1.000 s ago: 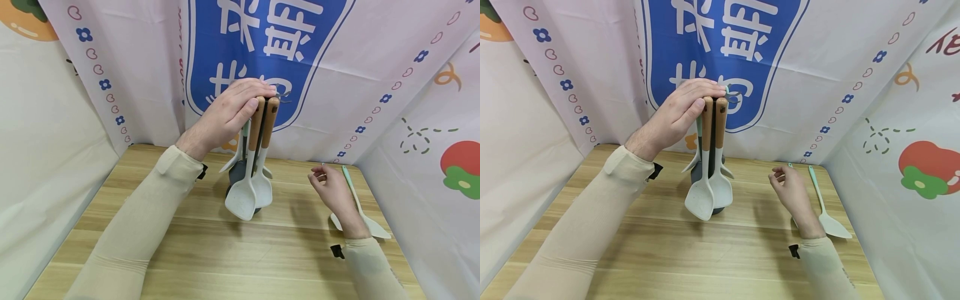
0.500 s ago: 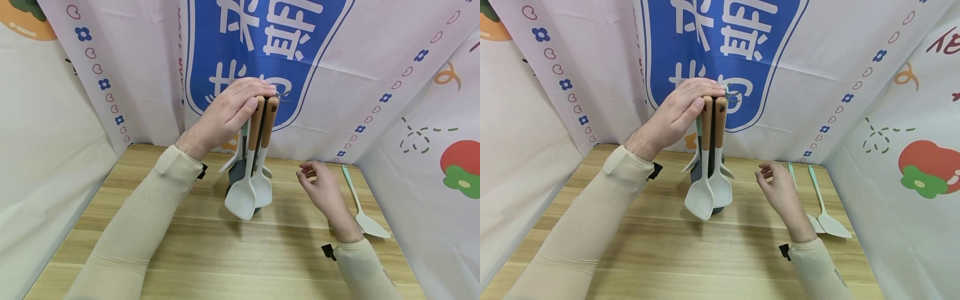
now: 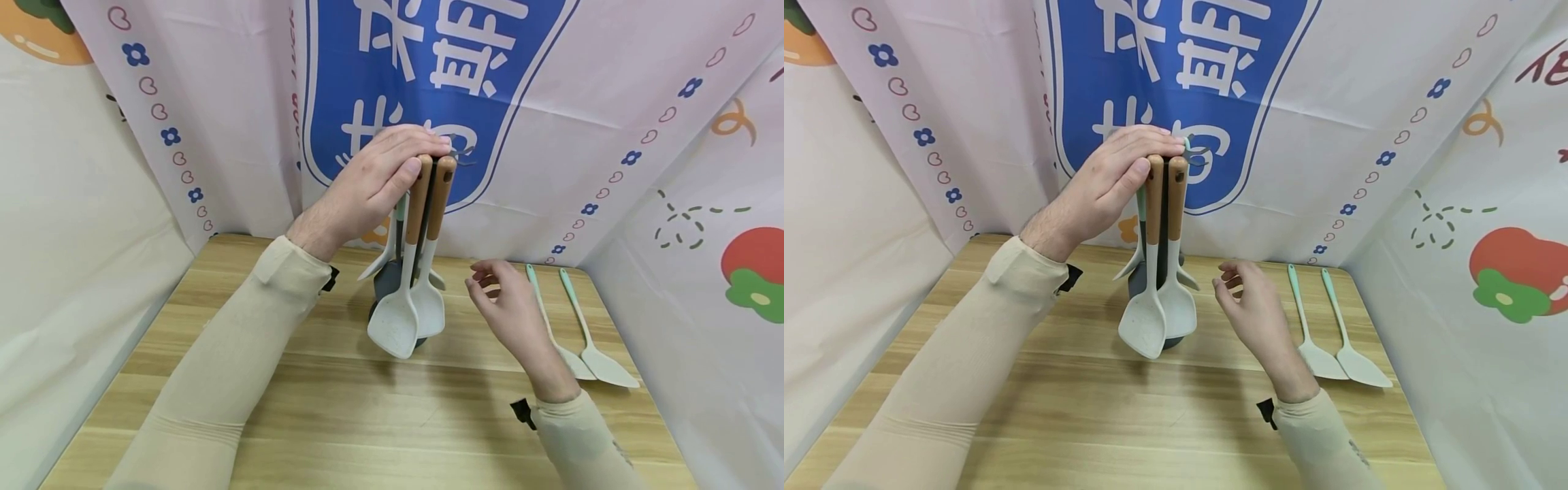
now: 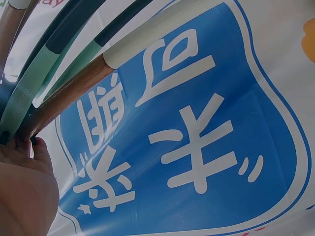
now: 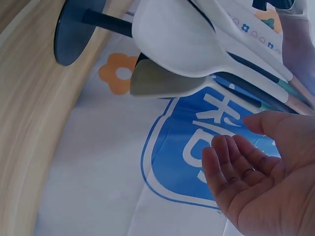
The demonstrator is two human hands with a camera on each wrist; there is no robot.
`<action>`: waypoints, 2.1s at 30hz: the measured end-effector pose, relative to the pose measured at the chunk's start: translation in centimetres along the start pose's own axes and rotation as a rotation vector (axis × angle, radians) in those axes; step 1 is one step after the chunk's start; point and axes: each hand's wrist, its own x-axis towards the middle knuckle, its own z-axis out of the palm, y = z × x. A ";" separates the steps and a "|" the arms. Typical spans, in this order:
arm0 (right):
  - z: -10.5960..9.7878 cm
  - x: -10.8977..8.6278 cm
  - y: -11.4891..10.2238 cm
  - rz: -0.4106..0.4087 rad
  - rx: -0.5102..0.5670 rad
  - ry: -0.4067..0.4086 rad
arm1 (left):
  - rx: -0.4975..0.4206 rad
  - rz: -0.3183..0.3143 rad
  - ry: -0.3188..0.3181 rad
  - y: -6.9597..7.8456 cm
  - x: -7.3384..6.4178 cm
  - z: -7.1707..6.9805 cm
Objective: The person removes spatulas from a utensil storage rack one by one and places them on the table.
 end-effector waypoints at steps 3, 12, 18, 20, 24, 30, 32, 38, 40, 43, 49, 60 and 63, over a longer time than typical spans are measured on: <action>0.4 0.0 -0.7 -0.012 0.016 0.000 | 0.002 0.002 0.000 0.0 0.0 0.0; 1.7 0.3 -2.4 -0.027 0.079 0.009 | -0.003 0.008 0.005 0.0 0.0 0.0; 2.5 0.7 -3.3 -0.030 0.117 0.010 | -0.002 0.003 0.004 0.0 0.0 0.0; 2.7 0.8 -3.6 -0.032 0.129 0.010 | -0.002 0.006 0.004 0.0 0.0 0.0; 3.3 1.2 -4.0 -0.034 0.144 0.012 | -0.003 0.001 0.003 0.1 0.0 0.0; 4.0 1.6 -4.5 -0.045 0.164 0.022 | 0.001 -0.002 0.003 0.0 0.1 0.0; 4.1 1.7 -4.7 -0.048 0.165 0.020 | 0.001 -0.002 0.003 0.1 0.0 0.0; 4.6 1.9 -5.0 -0.055 0.187 0.014 | -0.002 -0.001 0.006 0.1 0.0 0.0; 4.8 2.0 -4.9 -0.057 0.194 0.015 | -0.001 -0.002 0.007 0.1 0.0 0.0; 4.9 2.1 -4.9 -0.058 0.199 0.019 | -0.003 0.001 0.011 0.1 0.0 0.1; 5.0 2.1 -4.9 -0.049 0.195 0.022 | -0.003 -0.003 0.007 0.1 0.0 0.1; 4.5 1.5 -4.6 -0.034 0.231 0.026 | -0.006 0.000 0.012 0.0 0.0 0.1; 4.2 1.3 -4.6 -0.027 0.231 0.027 | -0.007 0.001 0.014 0.0 0.0 0.1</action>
